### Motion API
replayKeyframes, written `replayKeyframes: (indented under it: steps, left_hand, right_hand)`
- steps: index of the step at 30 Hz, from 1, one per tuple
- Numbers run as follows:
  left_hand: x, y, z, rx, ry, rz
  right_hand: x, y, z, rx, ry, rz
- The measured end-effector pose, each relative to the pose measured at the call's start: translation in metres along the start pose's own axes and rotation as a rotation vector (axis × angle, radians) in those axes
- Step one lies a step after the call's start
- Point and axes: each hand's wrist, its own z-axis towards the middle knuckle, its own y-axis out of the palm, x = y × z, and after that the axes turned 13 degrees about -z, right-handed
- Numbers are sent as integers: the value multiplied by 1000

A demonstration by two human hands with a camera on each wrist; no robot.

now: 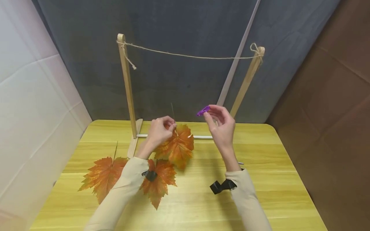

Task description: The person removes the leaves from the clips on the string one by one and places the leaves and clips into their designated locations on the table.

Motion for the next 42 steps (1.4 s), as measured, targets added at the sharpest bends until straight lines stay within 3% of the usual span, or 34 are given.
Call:
replayKeyframes:
  steps: [7, 19, 31, 42]
  left_hand:
    - [-4, 19, -3, -57, -38, -44]
    - [-13, 49, -7, -139, -91, -71]
    - [-27, 71, -16, -202, -192, -105]
    - [-42, 88, -27, -229, -239, -91]
  right_hand:
    - [11, -11, -8, 23, 41, 52]
    - [31, -32, -27, 55, 160, 8]
    - [45, -48, -51, 74, 234, 8]
    - [56, -59, -73, 79, 335, -45]
